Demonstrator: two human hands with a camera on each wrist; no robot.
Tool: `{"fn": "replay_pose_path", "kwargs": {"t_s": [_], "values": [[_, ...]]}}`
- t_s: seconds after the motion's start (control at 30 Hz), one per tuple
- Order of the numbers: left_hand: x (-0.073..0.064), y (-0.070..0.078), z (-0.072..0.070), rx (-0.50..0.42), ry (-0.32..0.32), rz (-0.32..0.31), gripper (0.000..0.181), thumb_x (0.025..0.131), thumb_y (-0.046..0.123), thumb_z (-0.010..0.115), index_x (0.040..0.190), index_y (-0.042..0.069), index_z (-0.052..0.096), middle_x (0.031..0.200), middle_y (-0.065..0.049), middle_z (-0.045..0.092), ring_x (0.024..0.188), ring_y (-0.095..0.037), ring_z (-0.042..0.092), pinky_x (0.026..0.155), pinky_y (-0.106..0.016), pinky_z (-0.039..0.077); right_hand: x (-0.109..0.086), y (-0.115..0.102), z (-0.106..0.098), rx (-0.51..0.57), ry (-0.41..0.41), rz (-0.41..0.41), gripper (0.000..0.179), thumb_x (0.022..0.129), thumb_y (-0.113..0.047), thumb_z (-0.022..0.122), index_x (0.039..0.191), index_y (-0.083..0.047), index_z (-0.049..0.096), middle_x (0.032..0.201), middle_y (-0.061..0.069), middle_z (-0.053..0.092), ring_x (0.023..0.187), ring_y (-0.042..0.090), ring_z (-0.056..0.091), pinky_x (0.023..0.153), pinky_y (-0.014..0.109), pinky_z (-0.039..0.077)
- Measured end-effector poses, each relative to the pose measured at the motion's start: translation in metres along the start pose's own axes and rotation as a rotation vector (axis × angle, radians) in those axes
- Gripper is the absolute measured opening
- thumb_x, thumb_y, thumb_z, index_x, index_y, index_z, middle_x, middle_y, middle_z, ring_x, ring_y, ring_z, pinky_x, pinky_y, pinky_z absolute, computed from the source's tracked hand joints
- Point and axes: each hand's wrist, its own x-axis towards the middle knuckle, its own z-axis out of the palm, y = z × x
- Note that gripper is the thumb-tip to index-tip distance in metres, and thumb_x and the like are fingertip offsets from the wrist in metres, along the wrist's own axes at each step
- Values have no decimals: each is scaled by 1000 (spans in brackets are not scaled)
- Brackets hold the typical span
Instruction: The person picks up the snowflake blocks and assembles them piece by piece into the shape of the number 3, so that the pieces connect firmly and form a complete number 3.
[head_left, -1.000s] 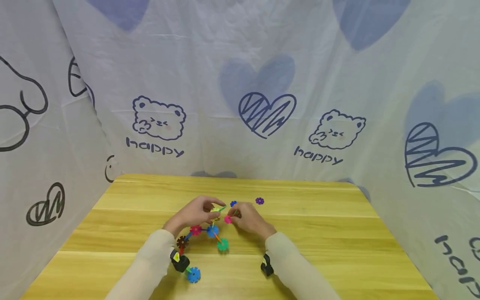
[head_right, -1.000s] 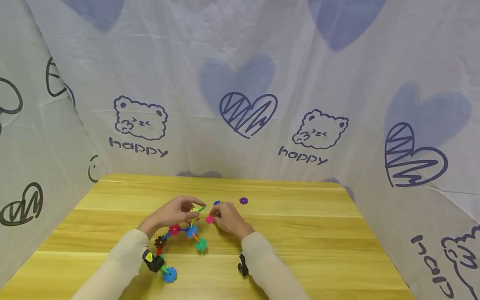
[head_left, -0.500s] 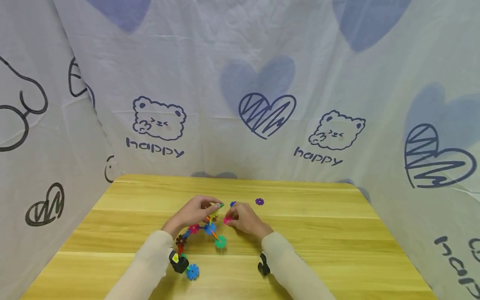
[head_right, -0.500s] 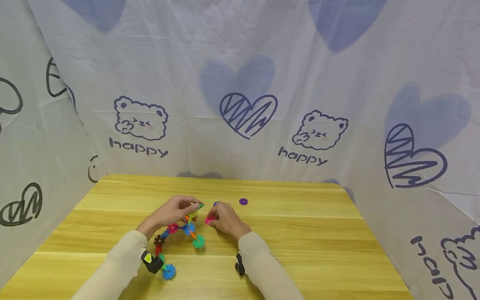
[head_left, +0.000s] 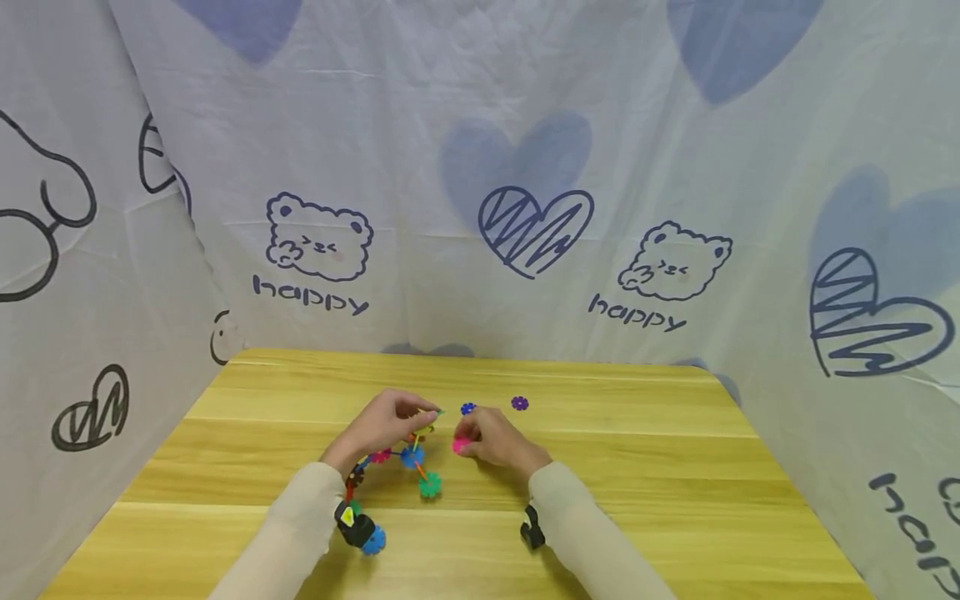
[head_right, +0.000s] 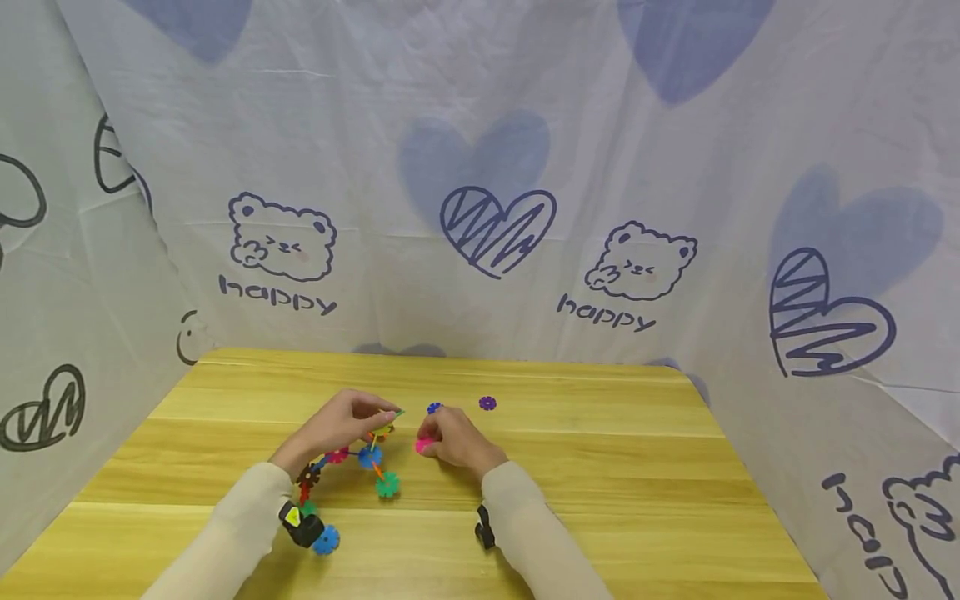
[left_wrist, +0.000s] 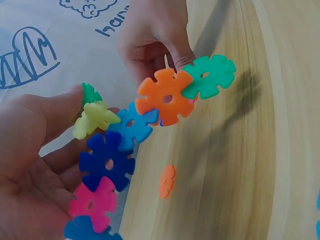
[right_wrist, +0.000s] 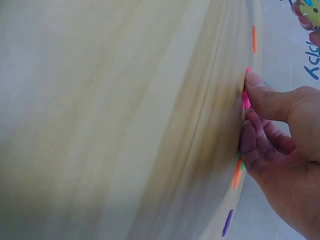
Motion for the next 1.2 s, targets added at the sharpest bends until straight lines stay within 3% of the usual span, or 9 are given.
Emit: {"fn": "replay_pose_path", "kwargs": {"t_s": [0.33, 0.5, 0.63, 0.73, 0.87, 1.07, 1.2], "values": [[-3, -2, 0, -45, -9, 15, 30, 103, 22, 65, 127, 7, 72, 114, -18, 76, 82, -17, 73, 82, -45, 63, -9, 1, -8, 89, 47, 10, 8, 94, -9, 75, 101, -10, 70, 87, 3, 70, 77, 7, 60, 73, 22, 52], [-4, -1, 2, -76, -24, 35, 31, 104, 19, 63, 130, 4, 70, 118, -25, 73, 85, -22, 76, 82, -43, 64, -12, -11, -22, 252, 103, 24, 10, 98, -3, 68, 106, -4, 72, 90, 10, 70, 69, 11, 62, 64, 22, 54], [-5, -1, 3, -84, -38, 37, 32, 105, 20, 62, 132, 4, 69, 128, -29, 69, 89, -25, 77, 83, -41, 64, -12, -19, -32, 335, 134, 21, 13, 99, 0, 66, 110, 0, 72, 94, 16, 70, 69, 16, 66, 64, 33, 61], [-5, -1, 4, -83, -46, 35, 32, 105, 21, 61, 132, 5, 69, 130, -28, 68, 90, -25, 77, 84, -41, 64, -12, -25, -37, 351, 160, 24, 18, 98, 3, 64, 115, 1, 72, 98, 18, 72, 76, 17, 69, 70, 42, 63], [-5, -1, 4, -77, -55, 40, 32, 105, 21, 61, 131, 5, 70, 129, -27, 69, 88, -22, 77, 84, -41, 63, -12, -32, -40, 352, 196, 15, 23, 97, 7, 63, 118, 3, 71, 101, 20, 75, 83, 18, 72, 72, 40, 64], [-4, -1, 6, -65, -66, 47, 31, 105, 22, 62, 130, 5, 71, 128, -27, 70, 87, -18, 77, 84, -38, 63, -13, -36, -41, 343, 207, -14, 20, 97, 4, 65, 115, 2, 73, 100, 19, 75, 83, 20, 73, 71, 41, 64], [-4, 0, 6, -74, -73, 43, 30, 105, 20, 62, 128, 4, 72, 127, -27, 70, 88, -19, 76, 84, -38, 64, -13, -36, -42, 300, 200, -33, 19, 98, 3, 65, 114, 2, 74, 102, 17, 75, 87, 19, 72, 71, 29, 61]]}}
